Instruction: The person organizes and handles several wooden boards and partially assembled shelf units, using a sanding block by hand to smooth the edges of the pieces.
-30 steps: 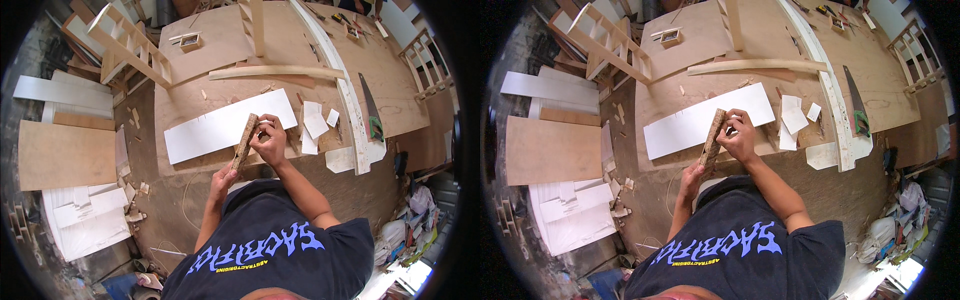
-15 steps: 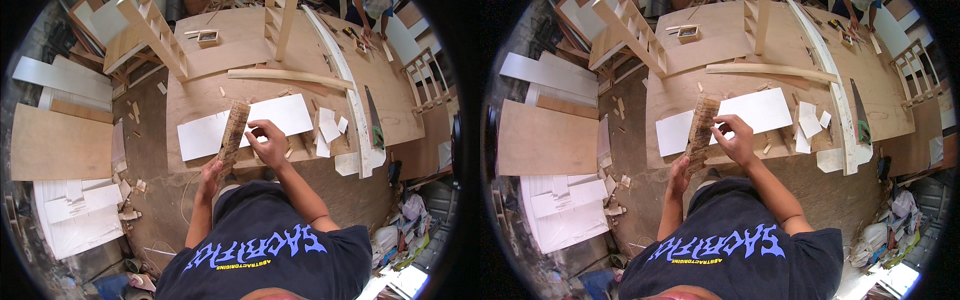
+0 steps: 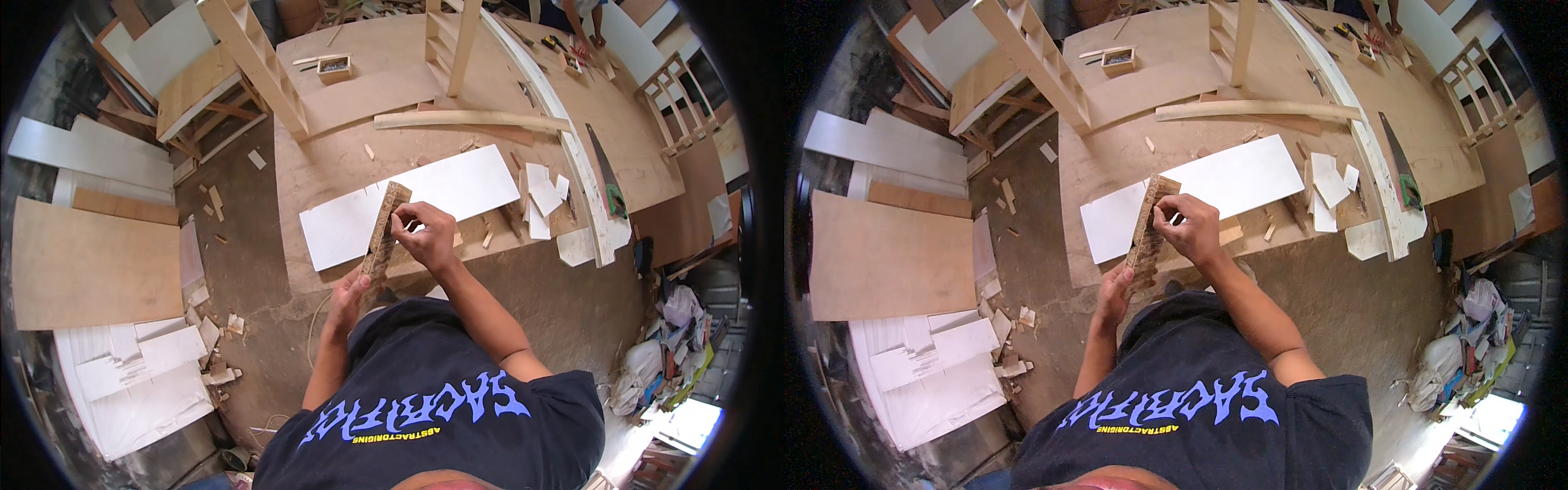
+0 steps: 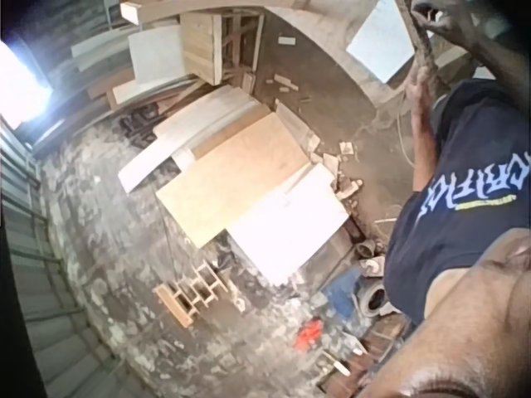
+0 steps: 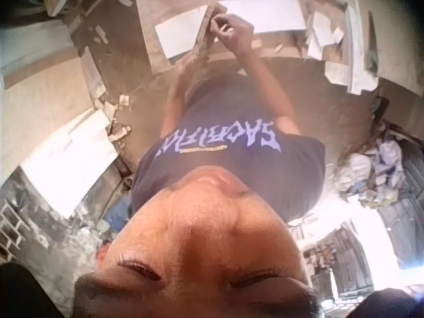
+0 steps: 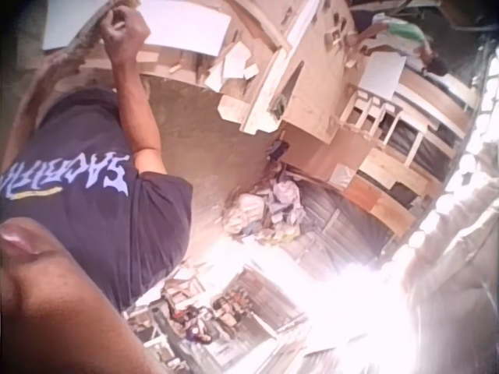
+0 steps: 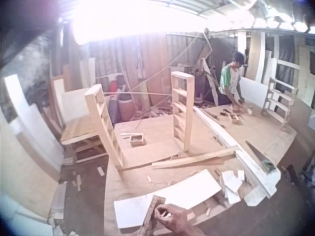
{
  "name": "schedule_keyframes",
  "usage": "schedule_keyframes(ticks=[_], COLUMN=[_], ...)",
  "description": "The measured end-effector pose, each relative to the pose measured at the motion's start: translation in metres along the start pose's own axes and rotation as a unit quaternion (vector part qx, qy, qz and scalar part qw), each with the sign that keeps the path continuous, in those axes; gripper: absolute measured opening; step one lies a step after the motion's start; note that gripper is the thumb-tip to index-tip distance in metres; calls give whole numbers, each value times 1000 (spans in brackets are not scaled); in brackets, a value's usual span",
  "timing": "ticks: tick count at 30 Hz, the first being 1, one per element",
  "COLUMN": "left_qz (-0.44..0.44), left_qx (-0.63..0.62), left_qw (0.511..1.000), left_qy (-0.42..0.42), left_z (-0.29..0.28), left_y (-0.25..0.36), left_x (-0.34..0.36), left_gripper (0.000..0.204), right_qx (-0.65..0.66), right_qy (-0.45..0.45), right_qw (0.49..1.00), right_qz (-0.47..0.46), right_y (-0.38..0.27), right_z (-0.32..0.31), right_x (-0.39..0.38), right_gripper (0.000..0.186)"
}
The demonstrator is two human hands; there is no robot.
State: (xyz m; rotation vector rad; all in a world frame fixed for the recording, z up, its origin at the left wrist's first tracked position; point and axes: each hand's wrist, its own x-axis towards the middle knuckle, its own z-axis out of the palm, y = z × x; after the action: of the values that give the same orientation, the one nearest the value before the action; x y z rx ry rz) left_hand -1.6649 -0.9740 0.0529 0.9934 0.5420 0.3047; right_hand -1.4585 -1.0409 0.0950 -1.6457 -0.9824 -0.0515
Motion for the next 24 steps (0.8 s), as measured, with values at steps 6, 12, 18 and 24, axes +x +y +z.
schedule_keyframes(ticks=[6,12,18,24], left_qz=[-15,-10,-8,-5], left_qx=[24,-32,-14,30], left_qw=[1000,999,999,999], left_qy=[-6,-40,-28,-16], left_z=[-19,-33,-38,-45], left_y=[6,5,5,3], left_x=[-5,-5,-8,-13], left_gripper=[68,59,61,62], right_qx=[-24,49,22,-13], right_qy=[-35,30,13,14], right_qw=[998,995,999,999], right_qz=[44,83,43,37], right_y=[1,-11,-9,-5], right_z=[15,26,30,37], right_x=[-14,-19,-22,-26], right_gripper=[8,14,18,8])
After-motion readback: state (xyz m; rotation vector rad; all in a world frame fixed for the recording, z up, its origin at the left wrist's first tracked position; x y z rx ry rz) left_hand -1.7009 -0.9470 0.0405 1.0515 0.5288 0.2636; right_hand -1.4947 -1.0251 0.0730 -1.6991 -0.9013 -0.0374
